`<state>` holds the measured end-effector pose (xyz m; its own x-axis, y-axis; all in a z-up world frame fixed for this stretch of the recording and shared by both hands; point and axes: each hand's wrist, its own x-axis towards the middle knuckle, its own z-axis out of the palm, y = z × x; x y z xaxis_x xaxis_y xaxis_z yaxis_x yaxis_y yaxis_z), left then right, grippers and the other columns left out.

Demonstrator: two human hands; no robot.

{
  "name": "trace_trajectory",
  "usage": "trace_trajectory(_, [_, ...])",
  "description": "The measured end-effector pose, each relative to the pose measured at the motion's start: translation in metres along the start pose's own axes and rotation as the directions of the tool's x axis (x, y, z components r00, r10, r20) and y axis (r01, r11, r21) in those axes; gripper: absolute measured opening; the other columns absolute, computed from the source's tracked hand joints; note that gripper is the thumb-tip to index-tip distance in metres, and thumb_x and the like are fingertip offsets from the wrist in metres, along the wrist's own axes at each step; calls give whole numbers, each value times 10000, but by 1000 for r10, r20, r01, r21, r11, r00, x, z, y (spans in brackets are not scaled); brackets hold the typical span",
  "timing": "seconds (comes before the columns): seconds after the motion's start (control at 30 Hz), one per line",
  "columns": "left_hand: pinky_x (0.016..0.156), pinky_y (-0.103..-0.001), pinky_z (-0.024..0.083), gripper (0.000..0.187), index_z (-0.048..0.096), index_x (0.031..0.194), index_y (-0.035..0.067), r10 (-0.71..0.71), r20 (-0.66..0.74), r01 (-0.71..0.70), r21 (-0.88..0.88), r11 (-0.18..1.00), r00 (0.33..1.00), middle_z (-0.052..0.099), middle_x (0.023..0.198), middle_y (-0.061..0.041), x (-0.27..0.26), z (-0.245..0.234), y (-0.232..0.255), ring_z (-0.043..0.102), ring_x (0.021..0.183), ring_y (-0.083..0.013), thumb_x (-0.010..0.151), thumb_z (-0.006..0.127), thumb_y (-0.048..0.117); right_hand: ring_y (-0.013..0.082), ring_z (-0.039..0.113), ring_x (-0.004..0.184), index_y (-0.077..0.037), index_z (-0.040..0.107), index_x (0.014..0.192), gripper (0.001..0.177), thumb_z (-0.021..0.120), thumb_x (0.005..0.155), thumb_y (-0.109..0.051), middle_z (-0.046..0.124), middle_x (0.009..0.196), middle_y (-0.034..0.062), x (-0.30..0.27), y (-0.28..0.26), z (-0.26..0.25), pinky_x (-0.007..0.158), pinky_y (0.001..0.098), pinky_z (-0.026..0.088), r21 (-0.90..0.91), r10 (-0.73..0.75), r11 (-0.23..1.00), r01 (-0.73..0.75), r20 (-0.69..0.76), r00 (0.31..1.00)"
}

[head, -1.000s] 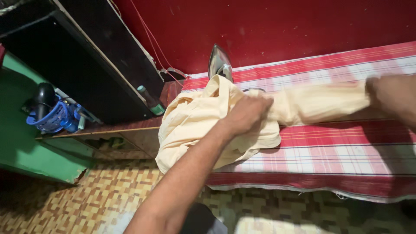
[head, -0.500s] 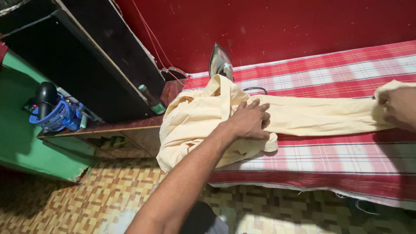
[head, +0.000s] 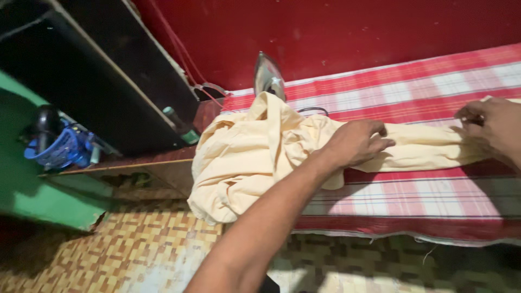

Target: The person irons a light-colored shirt on a table covered with a red and white checkered cloth. They use an electric iron to smooth the fabric, frequently adjusting and repositioning the shirt to iron different sections.

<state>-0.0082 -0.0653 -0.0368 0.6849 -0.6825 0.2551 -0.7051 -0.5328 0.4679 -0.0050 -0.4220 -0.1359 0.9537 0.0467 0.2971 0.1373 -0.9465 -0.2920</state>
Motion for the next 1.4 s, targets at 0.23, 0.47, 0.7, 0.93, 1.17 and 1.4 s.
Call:
trace_trajectory(0.23, [877,-464,564,438,731,1094,67,-14,-40,10,-91,996,999,770,1028,-164,58,70,20,730,991,-352,932,614,457,256,713,1032,-187,766,1211,396,677,922,-442,714,1082,66,-26,-61,-45,886,413,591,-277,119,955,-109,22,993])
trace_trajectory(0.47, [972,-523,472,466,601,1296,26,42,-192,-39,20,999,981,701,1174,-194,79,117,22,637,1128,-383,926,604,310,282,721,988,-78,720,1214,660,692,890,-652,700,1062,135,-32,-68,-85,729,431,618,-504,268,823,-262,-62,961])
trace_trajectory(0.7, [1020,-495,427,261,703,1064,53,-120,-65,127,120,985,991,681,1132,-197,92,119,19,568,1125,-399,902,646,250,401,720,875,-51,732,1210,386,583,1069,-378,759,941,250,-33,-44,-74,802,543,562,57,544,838,-542,-135,828])
trace_trajectory(0.93, [879,-490,501,172,638,1023,48,-164,-89,158,-74,985,982,628,1054,-201,87,85,17,626,997,-376,868,615,119,234,741,910,-17,640,1211,335,597,1035,-299,740,1060,146,-30,-15,-77,791,463,613,557,689,630,-541,-81,720])
trace_trajectory(1.17, [832,-471,560,274,671,973,17,-225,33,226,-28,974,974,699,952,-206,86,76,9,697,907,-364,765,659,195,334,660,1046,-69,610,1358,652,681,945,-568,684,1168,169,0,10,-53,890,505,545,-333,608,767,-548,107,787])
trace_trajectory(1.4, [883,-461,549,471,679,1066,65,-342,-64,326,-181,928,937,746,1021,-193,84,69,-11,715,973,-360,815,673,463,407,743,893,-30,611,1407,932,866,669,-541,727,1070,224,17,44,-24,811,533,607,-20,501,865,-502,104,859])
